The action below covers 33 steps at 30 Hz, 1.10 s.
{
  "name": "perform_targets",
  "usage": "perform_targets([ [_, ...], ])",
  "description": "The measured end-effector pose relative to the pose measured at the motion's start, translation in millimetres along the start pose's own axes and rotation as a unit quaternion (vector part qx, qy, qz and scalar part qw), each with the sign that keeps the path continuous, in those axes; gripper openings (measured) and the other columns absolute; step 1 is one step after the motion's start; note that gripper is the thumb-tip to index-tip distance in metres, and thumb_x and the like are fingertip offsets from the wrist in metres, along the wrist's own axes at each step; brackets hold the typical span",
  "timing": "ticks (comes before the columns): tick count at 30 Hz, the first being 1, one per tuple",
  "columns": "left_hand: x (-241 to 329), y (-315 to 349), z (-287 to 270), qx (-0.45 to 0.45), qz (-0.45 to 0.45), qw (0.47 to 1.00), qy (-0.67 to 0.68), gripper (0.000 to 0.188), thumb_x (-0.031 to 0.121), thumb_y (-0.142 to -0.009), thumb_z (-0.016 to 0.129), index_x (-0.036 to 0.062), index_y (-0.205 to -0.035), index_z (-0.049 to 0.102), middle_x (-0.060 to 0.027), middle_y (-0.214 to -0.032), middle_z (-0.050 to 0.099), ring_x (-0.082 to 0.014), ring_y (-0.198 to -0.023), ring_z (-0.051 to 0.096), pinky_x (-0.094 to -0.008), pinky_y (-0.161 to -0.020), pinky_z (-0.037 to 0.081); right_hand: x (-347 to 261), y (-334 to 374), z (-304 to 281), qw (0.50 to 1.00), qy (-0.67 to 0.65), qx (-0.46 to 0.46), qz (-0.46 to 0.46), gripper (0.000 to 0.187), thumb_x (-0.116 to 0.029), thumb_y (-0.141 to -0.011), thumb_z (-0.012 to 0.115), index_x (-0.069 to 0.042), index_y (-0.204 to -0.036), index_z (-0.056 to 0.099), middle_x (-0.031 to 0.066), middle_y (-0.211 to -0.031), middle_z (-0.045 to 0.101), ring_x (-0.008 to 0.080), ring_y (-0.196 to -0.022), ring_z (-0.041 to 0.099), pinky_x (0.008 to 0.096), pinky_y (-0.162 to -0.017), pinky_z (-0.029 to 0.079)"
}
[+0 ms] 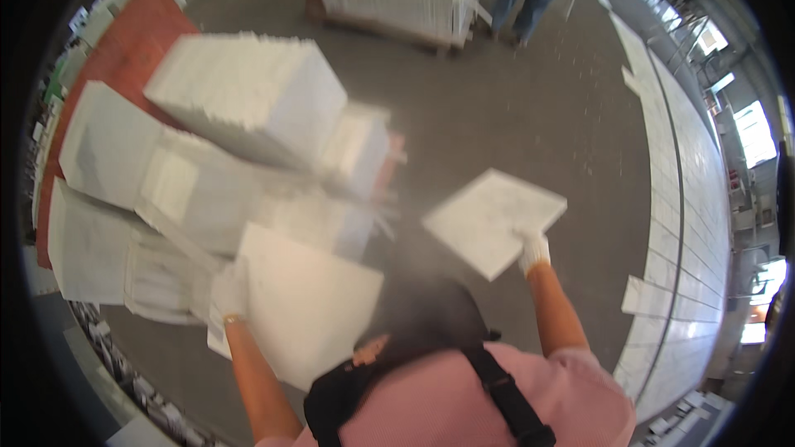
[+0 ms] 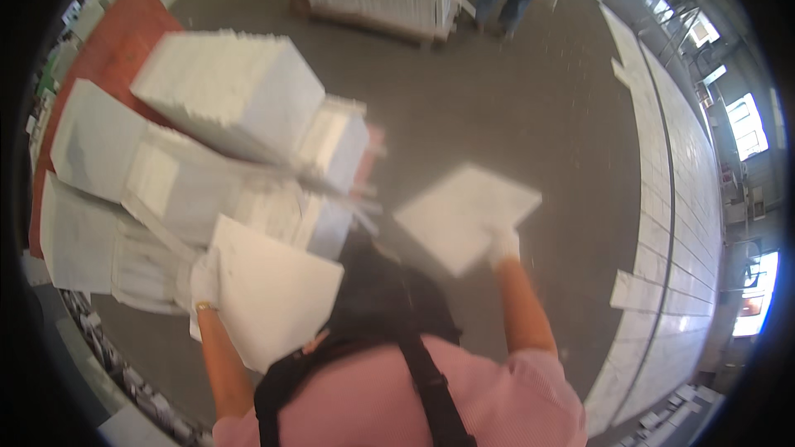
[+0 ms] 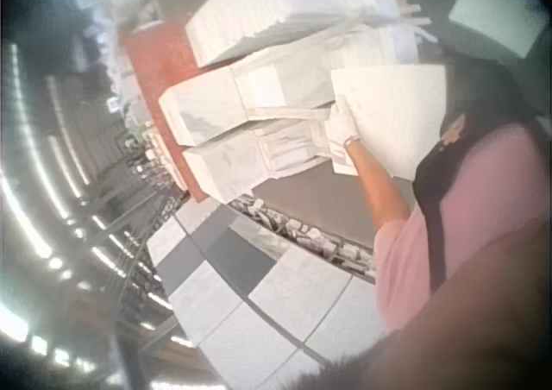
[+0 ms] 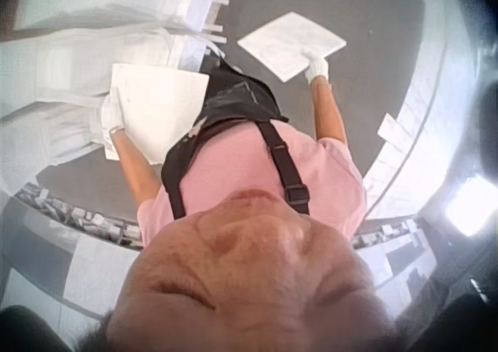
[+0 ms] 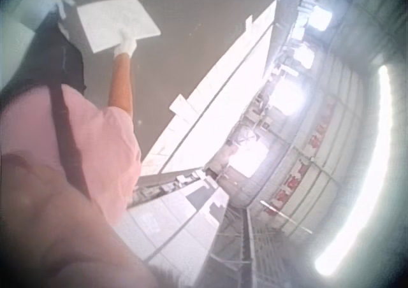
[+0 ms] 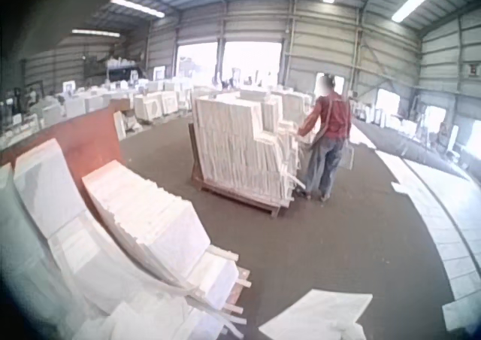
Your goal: The person repeatedly picks white square tiles from stacked bundles and places them flat on the floor in a grid pattern. The person handles tiles one at a time, aligning them with previously placed tiles to form a continuous tiled area.
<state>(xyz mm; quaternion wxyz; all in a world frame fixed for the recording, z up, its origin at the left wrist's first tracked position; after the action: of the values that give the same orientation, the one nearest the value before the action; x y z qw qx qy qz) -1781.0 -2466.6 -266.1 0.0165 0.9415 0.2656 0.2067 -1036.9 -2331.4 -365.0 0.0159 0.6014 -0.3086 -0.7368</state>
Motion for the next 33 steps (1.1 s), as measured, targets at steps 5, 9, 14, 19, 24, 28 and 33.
perform_targets([
  [5, 47.1, -15.2, -2.9, -0.015, -0.088, 0.993, 0.079, 0.063, 0.060, -0.093, 0.053, 0.0030, -0.108, 0.074, -0.0235, -0.108, 0.072, -0.0396, -0.106, 0.067, -0.0436, -0.090, 0.049, 64.3, 12.0, -86.9, 0.979, -0.084, 0.171, 0.070, 0.046, 0.008, -0.079, 0.070, 0.008, -0.123, 0.059, 0.0191, -0.108, 0.066, 0.0362, -0.092, 0.069, 0.0504, -0.081, 0.060],
  [9, 94.8, -22.3, -9.4, -0.035, -0.080, 0.995, 0.056, 0.069, 0.066, -0.089, 0.054, 0.0025, -0.111, 0.074, -0.0252, -0.110, 0.071, -0.0398, -0.109, 0.066, -0.0431, -0.092, 0.049, 110.7, 29.4, -153.6, 0.950, -0.159, 0.249, 0.104, 0.048, 0.012, -0.080, 0.065, 0.001, -0.126, 0.060, 0.0188, -0.111, 0.066, 0.0388, -0.092, 0.069, 0.0534, -0.079, 0.061],
  [14, 155.6, -24.7, 12.0, -0.051, -0.006, 0.998, 0.032, 0.072, 0.068, -0.088, 0.053, 0.0031, -0.110, 0.074, -0.0252, -0.109, 0.071, -0.0405, -0.108, 0.066, -0.0447, -0.094, 0.049, 155.4, 70.6, -220.0, 0.915, -0.246, 0.301, 0.108, 0.042, 0.012, -0.083, 0.064, 0.000, -0.124, 0.060, 0.0166, -0.111, 0.066, 0.0372, -0.094, 0.069, 0.0542, -0.082, 0.061],
  [19, 213.5, -18.9, 30.9, -0.076, 0.048, 0.995, 0.036, 0.074, 0.070, -0.088, 0.051, 0.0034, -0.111, 0.074, -0.0246, -0.109, 0.071, -0.0410, -0.108, 0.066, -0.0448, -0.094, 0.049, 215.3, 105.8, -273.9, 0.873, -0.285, 0.360, 0.164, 0.042, 0.005, -0.086, 0.065, -0.008, -0.126, 0.060, 0.0122, -0.113, 0.066, 0.0356, -0.101, 0.067, 0.0562, -0.086, 0.059],
  [24, 265.2, -10.5, 39.5, -0.089, 0.043, 0.995, -0.006, 0.074, 0.069, -0.089, 0.051, 0.0035, -0.112, 0.074, -0.0220, -0.114, 0.072, -0.0393, -0.112, 0.065, -0.0436, -0.097, 0.048, 250.1, 126.0, -317.4, 0.836, -0.315, 0.411, 0.181, 0.044, 0.010, -0.084, 0.064, -0.004, -0.126, 0.061, 0.0142, -0.115, 0.066, 0.0361, -0.101, 0.068, 0.0593, -0.083, 0.059],
  [28, 306.6, 6.3, 47.8, -0.092, 0.057, 0.994, 0.023, 0.071, 0.067, -0.089, 0.052, 0.0038, -0.115, 0.073, -0.0213, -0.118, 0.071, -0.0376, -0.114, 0.065, -0.0415, -0.099, 0.047, 266.9, 135.6, -341.3, 0.802, -0.346, 0.440, 0.210, 0.045, 0.010, -0.085, 0.063, -0.006, -0.128, 0.061, 0.0147, -0.119, 0.066, 0.0367, -0.104, 0.067, 0.0603, -0.086, 0.057],
  [33, 351.7, 13.3, 67.1, -0.081, 0.088, 0.991, 0.060, 0.071, 0.066, -0.089, 0.053, 0.0049, -0.119, 0.072, -0.0218, -0.119, 0.071, -0.0376, -0.117, 0.064, -0.0410, -0.100, 0.047, 274.4, 127.4, -365.4, 0.791, -0.351, 0.449, 0.222, 0.044, 0.010, -0.085, 0.062, -0.005, -0.127, 0.061, 0.0155, -0.117, 0.066, 0.0376, -0.105, 0.067, 0.0624, -0.087, 0.056],
])
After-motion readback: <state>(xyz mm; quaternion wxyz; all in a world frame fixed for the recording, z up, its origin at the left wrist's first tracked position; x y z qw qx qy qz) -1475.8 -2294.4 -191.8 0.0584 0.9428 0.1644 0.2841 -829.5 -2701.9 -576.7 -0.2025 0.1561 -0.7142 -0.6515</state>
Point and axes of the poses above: each hand's wrist, its own y-axis away from the middle knuckle, its own z-axis out of the palm, x = y × z, the point moved 8 cm from there along -y, towards the middle knuckle
